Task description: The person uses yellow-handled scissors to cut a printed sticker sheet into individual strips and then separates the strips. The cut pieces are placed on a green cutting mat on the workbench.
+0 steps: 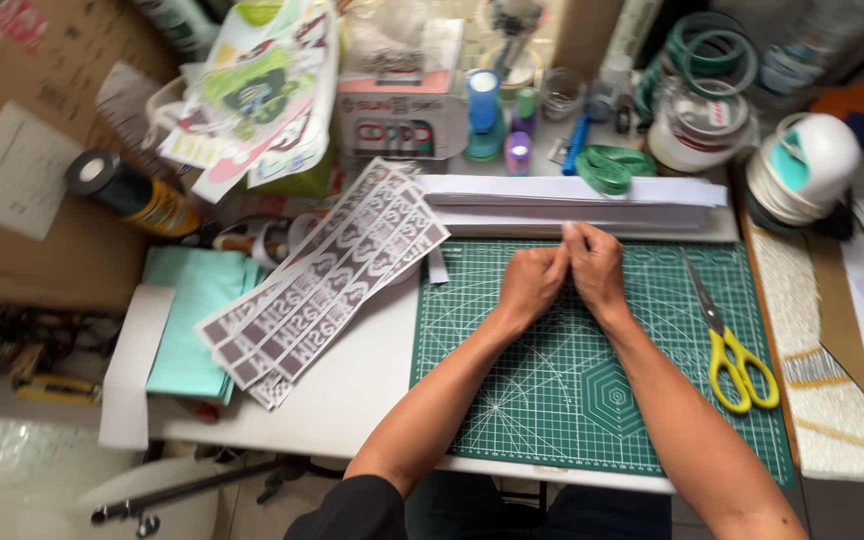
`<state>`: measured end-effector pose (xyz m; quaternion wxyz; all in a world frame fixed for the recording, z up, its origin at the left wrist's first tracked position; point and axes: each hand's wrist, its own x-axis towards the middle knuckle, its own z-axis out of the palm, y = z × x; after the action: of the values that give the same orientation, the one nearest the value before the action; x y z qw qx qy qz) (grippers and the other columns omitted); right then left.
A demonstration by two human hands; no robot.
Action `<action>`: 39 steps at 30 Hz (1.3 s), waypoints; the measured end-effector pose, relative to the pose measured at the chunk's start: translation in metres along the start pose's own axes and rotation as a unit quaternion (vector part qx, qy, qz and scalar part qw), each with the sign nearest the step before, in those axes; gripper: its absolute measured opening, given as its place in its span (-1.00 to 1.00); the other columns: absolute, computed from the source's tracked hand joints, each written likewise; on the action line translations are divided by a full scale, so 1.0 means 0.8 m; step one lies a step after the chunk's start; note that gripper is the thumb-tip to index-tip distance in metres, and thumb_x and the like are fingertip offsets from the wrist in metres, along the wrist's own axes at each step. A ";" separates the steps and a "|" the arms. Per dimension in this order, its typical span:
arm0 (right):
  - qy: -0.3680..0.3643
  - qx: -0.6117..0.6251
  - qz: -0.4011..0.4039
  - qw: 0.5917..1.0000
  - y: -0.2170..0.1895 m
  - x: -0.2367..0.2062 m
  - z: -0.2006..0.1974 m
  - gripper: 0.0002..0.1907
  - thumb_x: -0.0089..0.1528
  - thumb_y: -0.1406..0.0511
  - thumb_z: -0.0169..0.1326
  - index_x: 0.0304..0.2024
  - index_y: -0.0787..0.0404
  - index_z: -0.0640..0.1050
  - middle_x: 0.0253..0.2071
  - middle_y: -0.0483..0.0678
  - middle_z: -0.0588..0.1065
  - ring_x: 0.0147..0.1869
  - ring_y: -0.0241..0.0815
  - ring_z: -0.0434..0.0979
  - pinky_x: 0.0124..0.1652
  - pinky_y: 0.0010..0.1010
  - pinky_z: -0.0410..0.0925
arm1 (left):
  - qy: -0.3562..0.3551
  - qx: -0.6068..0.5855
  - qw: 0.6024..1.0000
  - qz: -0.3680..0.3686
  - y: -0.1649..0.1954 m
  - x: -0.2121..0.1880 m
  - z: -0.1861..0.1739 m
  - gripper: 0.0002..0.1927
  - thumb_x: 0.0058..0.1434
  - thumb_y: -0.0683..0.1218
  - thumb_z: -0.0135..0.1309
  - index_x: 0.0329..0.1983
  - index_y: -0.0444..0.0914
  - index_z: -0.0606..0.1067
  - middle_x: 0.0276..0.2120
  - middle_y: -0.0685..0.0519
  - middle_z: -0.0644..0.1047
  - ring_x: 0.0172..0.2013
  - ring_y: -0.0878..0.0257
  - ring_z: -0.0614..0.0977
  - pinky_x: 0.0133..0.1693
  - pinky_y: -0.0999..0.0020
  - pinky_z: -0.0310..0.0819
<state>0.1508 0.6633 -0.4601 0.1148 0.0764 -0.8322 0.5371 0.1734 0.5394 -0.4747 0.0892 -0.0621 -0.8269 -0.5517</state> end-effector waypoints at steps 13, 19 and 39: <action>-0.024 -0.019 -0.063 0.998 0.043 0.020 0.014 -0.49 0.54 0.18 -0.04 -0.46 0.33 0.40 -0.53 -0.09 0.29 -0.33 -0.29 0.21 -0.28 -0.35 0.21 | 0.028 -0.023 0.999 -0.021 -0.049 0.016 0.022 -0.50 0.39 0.24 -0.11 -0.32 -0.19 0.64 -0.41 -0.18 0.62 -0.35 -0.12 0.69 -0.29 0.05 0.59; -0.028 -0.009 -0.027 0.999 0.031 0.017 0.019 -0.52 0.57 0.19 -0.05 -0.39 0.36 0.49 -0.51 -0.10 0.38 -0.34 -0.30 0.28 -0.29 -0.38 0.22 | -0.005 0.014 1.000 -0.010 -0.044 0.022 0.008 -0.44 0.42 0.27 -0.21 -0.34 -0.13 0.67 -0.45 -0.14 0.64 -0.40 -0.12 0.69 -0.26 0.06 0.61; -0.049 0.017 -0.047 0.998 0.035 0.024 0.025 -0.47 0.60 0.23 -0.11 -0.44 0.37 0.50 -0.52 -0.10 0.43 -0.42 -0.35 0.32 -0.26 -0.45 0.24 | -0.023 0.001 0.999 -0.031 -0.038 0.029 -0.009 -0.34 0.42 0.30 -0.22 -0.48 -0.19 0.66 -0.56 -0.15 0.64 -0.48 -0.12 0.70 -0.29 0.02 0.63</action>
<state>0.1232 0.6562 -0.4876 0.0978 0.1441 -0.8230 0.5407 0.1450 0.5214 -0.4941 0.0538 -0.0490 -0.8310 -0.5514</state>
